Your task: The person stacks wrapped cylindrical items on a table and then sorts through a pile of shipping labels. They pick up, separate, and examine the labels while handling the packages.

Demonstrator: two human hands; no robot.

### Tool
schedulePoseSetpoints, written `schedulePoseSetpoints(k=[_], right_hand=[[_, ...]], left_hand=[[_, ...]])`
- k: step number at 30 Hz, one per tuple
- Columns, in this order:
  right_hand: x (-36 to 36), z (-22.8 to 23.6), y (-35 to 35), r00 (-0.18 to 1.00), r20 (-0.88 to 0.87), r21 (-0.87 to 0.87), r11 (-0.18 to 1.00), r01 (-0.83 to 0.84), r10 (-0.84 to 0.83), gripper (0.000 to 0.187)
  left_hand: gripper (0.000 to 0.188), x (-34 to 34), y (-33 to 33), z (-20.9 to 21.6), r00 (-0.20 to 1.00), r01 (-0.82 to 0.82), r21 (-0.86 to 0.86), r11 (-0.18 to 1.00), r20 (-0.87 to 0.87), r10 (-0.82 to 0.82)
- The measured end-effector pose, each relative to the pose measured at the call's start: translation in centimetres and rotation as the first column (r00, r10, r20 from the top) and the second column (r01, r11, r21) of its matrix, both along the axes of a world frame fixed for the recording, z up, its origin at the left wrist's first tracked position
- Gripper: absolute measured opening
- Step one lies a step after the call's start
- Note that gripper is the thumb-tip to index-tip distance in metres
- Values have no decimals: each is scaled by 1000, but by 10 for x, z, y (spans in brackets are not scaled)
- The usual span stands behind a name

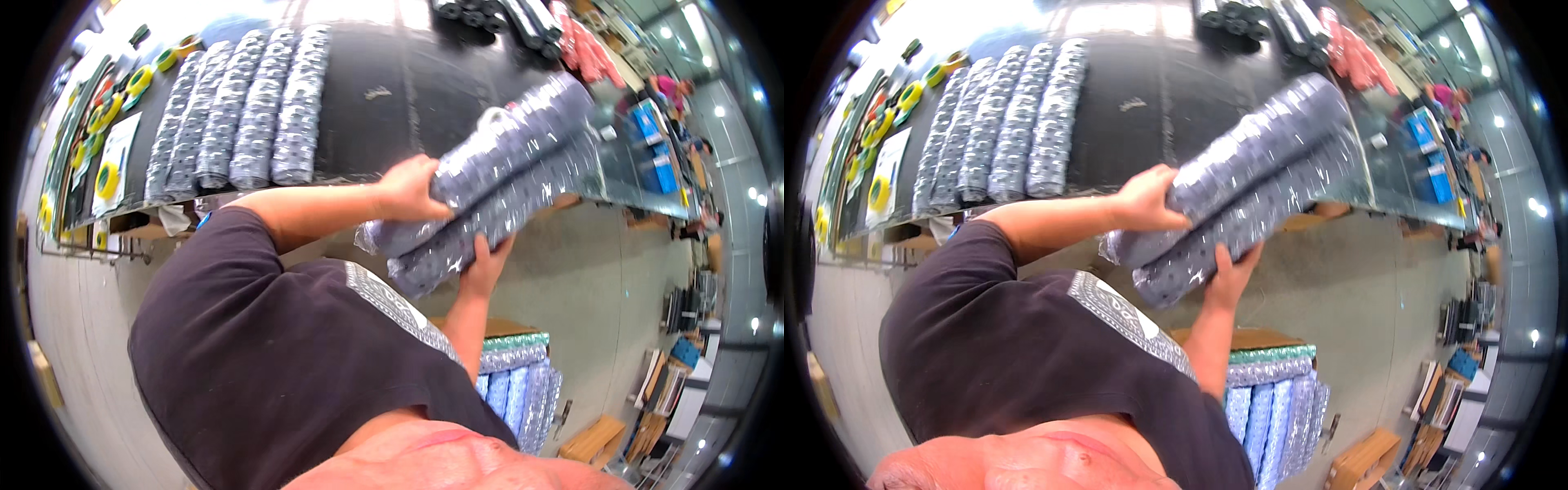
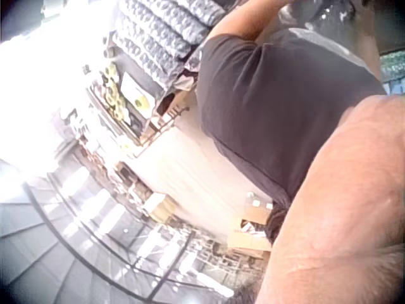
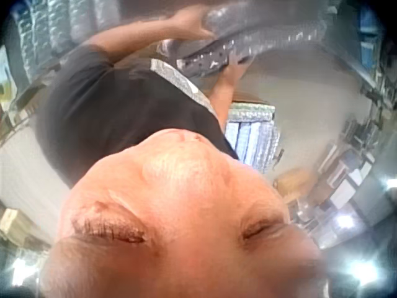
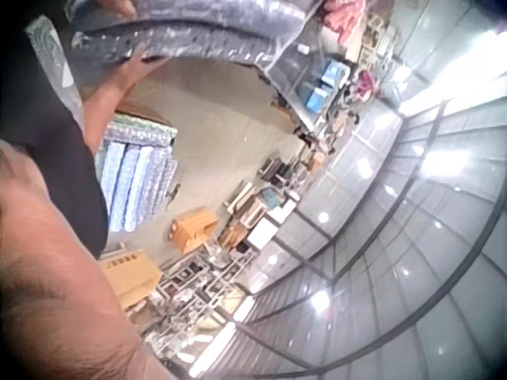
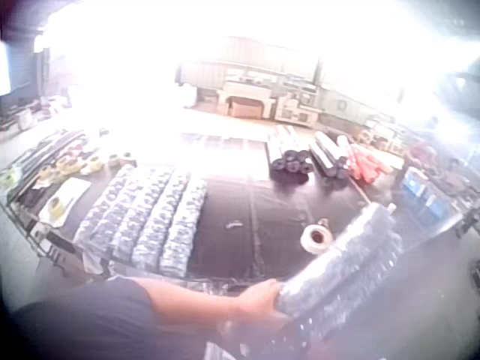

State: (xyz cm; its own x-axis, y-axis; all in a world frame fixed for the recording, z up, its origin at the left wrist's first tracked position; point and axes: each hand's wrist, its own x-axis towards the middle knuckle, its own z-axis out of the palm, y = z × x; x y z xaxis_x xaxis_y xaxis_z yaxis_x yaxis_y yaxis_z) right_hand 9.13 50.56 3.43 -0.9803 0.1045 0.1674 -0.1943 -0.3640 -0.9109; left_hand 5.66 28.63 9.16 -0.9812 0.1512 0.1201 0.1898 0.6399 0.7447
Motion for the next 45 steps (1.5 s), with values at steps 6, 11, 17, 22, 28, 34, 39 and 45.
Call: schedulePoseSetpoints(k=[6,11,17,22,28,34,39,45], right_hand=[[-171,15,-174,805,301,285,757,-587,511,89],[-191,-24,-228,870,259,914,185,-361,419,101],[-151,-31,-195,839,209,845,339,-414,503,87],[-50,-78,-86,905,329,702,571,-425,268,76],[135,-223,105,565,599,728,679,-89,-568,59],[308,-280,209,-122,820,548,705,450,-560,47],[326,-266,286,-389,834,429,16,903,-393,44],[267,-218,395,-363,681,207,-308,928,-636,59]], left_hand=[[80,-61,-167,-25,836,-338,-150,929,406,370],[85,-31,-176,-44,990,-136,-506,852,-33,139],[76,-16,-181,-65,992,-121,-554,824,-85,89],[78,-49,-173,-41,987,96,-782,615,156,45],[64,-110,-85,-1,991,78,-867,493,123,60],[57,-125,117,-150,689,672,-413,615,44,-724],[76,5,318,-279,225,918,143,370,580,-783],[125,131,450,-372,495,775,-266,574,819,-290]])
